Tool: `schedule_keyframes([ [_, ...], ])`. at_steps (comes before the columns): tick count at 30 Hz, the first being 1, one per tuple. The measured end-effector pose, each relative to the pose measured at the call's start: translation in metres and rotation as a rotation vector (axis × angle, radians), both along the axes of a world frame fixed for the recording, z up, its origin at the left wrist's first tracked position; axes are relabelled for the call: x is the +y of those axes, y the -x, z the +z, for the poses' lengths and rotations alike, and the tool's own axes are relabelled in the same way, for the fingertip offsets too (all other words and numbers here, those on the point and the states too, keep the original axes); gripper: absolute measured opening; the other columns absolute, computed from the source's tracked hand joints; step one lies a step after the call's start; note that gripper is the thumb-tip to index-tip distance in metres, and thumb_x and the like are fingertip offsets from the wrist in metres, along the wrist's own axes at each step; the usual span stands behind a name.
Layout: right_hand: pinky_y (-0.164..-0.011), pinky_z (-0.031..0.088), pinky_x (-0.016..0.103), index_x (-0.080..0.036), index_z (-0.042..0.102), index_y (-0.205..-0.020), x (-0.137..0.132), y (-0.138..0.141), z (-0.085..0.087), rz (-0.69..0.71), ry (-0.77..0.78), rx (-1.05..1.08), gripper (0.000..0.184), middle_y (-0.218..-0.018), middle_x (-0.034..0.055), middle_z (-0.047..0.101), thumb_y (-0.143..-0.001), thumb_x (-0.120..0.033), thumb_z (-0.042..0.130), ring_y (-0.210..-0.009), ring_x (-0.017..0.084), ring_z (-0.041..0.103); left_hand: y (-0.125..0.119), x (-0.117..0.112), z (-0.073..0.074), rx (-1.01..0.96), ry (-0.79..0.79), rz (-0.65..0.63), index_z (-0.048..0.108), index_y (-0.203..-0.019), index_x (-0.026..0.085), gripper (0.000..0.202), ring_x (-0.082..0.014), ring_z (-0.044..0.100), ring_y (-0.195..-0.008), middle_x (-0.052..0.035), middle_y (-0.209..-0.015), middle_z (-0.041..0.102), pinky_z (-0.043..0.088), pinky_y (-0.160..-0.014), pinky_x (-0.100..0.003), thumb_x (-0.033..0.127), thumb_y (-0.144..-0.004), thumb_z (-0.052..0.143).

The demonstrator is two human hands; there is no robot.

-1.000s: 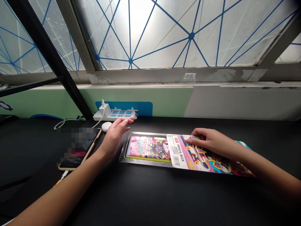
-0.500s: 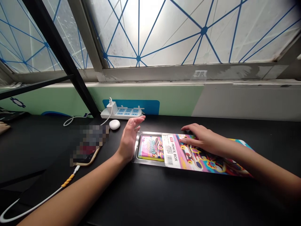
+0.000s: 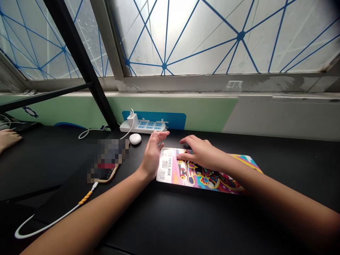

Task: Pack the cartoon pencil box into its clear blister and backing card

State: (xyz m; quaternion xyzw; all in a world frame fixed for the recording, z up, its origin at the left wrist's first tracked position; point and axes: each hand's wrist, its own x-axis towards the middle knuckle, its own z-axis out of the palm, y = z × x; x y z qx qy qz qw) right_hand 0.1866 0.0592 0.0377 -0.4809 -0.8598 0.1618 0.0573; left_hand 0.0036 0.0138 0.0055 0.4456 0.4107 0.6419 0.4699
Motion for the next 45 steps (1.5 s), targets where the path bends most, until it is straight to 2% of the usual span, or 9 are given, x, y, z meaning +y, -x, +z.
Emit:
schedule_keyframes([
  [5, -0.108, 0.041, 0.059, -0.027, 0.062, -0.127, -0.011, -0.071, -0.005, -0.073, -0.132, 0.081, 0.062, -0.145, 0.0123, 0.059, -0.087, -0.074, 0.052, -0.124, 0.04, 0.059, 0.005, 0.002, -0.001, 0.026, 0.1, 0.019, 0.061, -0.105, 0.024, 0.016, -0.0246, 0.05, -0.14, -0.0086, -0.138, 0.065, 0.035, -0.115, -0.042, 0.026, -0.097, 0.048],
  [8, -0.097, 0.053, 0.053, -0.029, 0.064, -0.122, -0.011, -0.128, -0.016, -0.247, -0.158, 0.212, 0.062, -0.138, 0.0115, 0.064, -0.085, -0.077, 0.052, -0.121, 0.039, 0.063, 0.007, 0.002, 0.0, 0.021, 0.177, 0.005, 0.059, -0.108, 0.024, 0.042, -0.0252, 0.05, -0.14, -0.0082, -0.136, 0.065, 0.04, -0.111, -0.043, 0.003, -0.072, 0.051],
  [11, -0.085, 0.059, 0.049, -0.026, 0.068, -0.113, -0.007, -0.159, -0.027, -0.402, -0.061, 0.301, 0.061, -0.116, 0.0127, 0.074, -0.084, -0.078, 0.052, -0.106, 0.037, 0.071, 0.007, 0.003, 0.001, 0.014, 0.242, -0.057, 0.061, -0.113, 0.026, 0.064, -0.0254, 0.05, -0.141, -0.0069, -0.134, 0.067, 0.042, -0.11, -0.043, -0.002, -0.057, 0.048],
  [15, -0.075, 0.061, 0.042, -0.027, 0.071, -0.104, -0.009, -0.15, -0.034, -0.363, 0.091, 0.395, 0.053, -0.103, 0.0078, 0.078, -0.087, -0.074, 0.054, -0.093, 0.032, 0.074, 0.007, 0.005, -0.001, -0.053, 0.265, -0.083, 0.063, -0.118, 0.026, 0.066, -0.0255, 0.057, -0.136, -0.0075, -0.134, 0.067, 0.042, -0.113, -0.046, -0.003, -0.061, 0.048],
  [21, -0.065, 0.058, 0.036, -0.025, 0.071, -0.093, -0.02, -0.133, -0.032, -0.335, 0.165, 0.464, 0.05, -0.09, 0.0058, 0.078, -0.089, -0.072, 0.055, -0.083, 0.029, 0.074, 0.011, 0.008, -0.001, -0.058, 0.286, -0.061, 0.058, -0.134, 0.028, 0.068, -0.0269, 0.062, -0.132, -0.0107, -0.136, 0.067, 0.052, -0.105, -0.045, -0.004, -0.075, 0.051],
  [29, -0.066, 0.057, 0.036, -0.024, 0.069, -0.094, -0.021, -0.133, -0.034, -0.385, 0.24, 0.595, 0.05, -0.09, 0.0064, 0.077, -0.086, -0.072, 0.061, -0.085, 0.029, 0.073, 0.007, 0.007, -0.001, -0.16, 0.428, -0.001, 0.056, -0.12, 0.02, 0.028, -0.0292, 0.067, -0.126, -0.0169, -0.132, 0.07, 0.059, -0.092, -0.038, 0.014, -0.093, 0.058],
  [36, -0.073, 0.059, 0.037, -0.024, 0.07, -0.103, -0.017, -0.141, -0.032, -0.287, 0.32, 0.474, 0.049, -0.104, 0.0077, 0.078, -0.08, -0.067, 0.071, -0.093, 0.03, 0.073, 0.011, 0.005, 0.0, -0.073, 0.384, -0.046, 0.056, -0.121, 0.02, 0.056, -0.0275, 0.067, -0.126, -0.0148, -0.131, 0.071, 0.06, -0.087, -0.035, -0.007, -0.073, 0.049],
  [39, -0.069, 0.057, 0.037, -0.024, 0.071, -0.098, -0.017, -0.143, -0.029, -0.266, 0.223, 0.432, 0.048, -0.098, 0.0086, 0.077, -0.077, -0.067, 0.073, -0.086, 0.029, 0.072, 0.01, 0.005, 0.001, -0.05, 0.351, -0.049, 0.056, -0.121, 0.02, 0.048, -0.0282, 0.067, -0.127, -0.0155, -0.132, 0.071, 0.061, -0.086, -0.035, -0.004, -0.079, 0.052],
  [45, -0.062, 0.05, 0.038, -0.027, 0.068, -0.086, -0.023, -0.144, -0.015, -0.168, -0.218, 0.373, 0.046, -0.082, 0.0051, 0.068, -0.079, -0.072, 0.069, -0.071, 0.024, 0.062, 0.005, -0.001, 0.006, -0.052, 0.256, -0.013, 0.052, -0.125, 0.024, 0.026, -0.0276, 0.071, -0.118, -0.0128, -0.131, 0.072, 0.062, -0.089, -0.041, 0.019, -0.099, 0.056],
])
